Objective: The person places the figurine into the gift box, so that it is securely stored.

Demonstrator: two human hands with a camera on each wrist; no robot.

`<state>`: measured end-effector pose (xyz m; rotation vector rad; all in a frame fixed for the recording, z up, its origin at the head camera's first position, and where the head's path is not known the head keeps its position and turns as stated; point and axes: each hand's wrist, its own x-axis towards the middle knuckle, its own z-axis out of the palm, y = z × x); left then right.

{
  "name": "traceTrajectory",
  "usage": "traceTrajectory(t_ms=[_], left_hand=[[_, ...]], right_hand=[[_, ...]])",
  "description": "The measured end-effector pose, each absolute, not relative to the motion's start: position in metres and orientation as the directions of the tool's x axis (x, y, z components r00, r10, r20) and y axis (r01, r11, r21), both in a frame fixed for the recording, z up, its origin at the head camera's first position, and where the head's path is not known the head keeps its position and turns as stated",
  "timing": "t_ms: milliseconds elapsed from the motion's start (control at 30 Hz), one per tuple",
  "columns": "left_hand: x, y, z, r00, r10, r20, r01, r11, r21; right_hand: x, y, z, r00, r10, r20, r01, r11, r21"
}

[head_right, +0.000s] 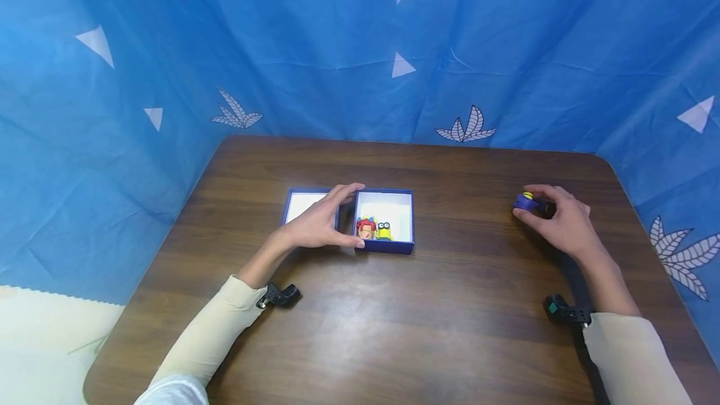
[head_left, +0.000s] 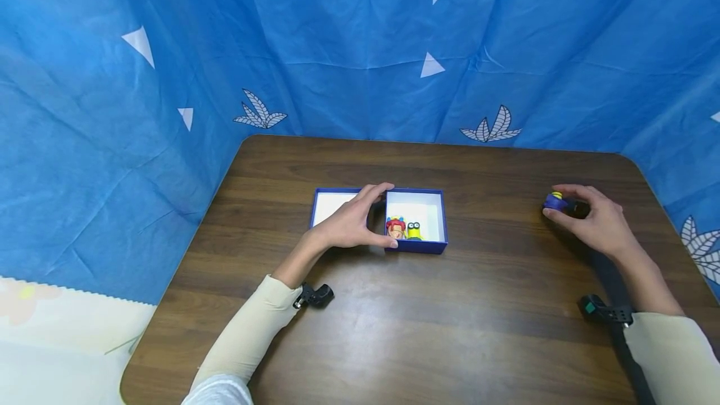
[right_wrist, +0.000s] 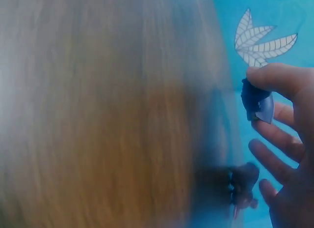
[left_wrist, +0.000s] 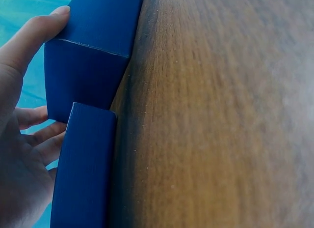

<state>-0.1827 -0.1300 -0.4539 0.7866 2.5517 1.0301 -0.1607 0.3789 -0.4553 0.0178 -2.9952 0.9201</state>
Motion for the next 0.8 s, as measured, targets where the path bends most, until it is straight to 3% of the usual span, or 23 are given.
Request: traceTrajectory(t_ms=[600,800], left_hand=[[-0.183,-0.13,-0.454,-0.812,0.583,-0.039,0.386,0.586,0.712],[-0.183,-0.13,-0.454,-0.814,0.58,-0.041,0.385,0.591,0.709]], right_hand=[[-0.158,0.349,-0.441,-0.994,-0.097,0.049,-0.107,0.805,-0.583],[-0.153,0.342,-0.438,-0.99,-0.116,0.079,-0.139,0.753,-0.643]])
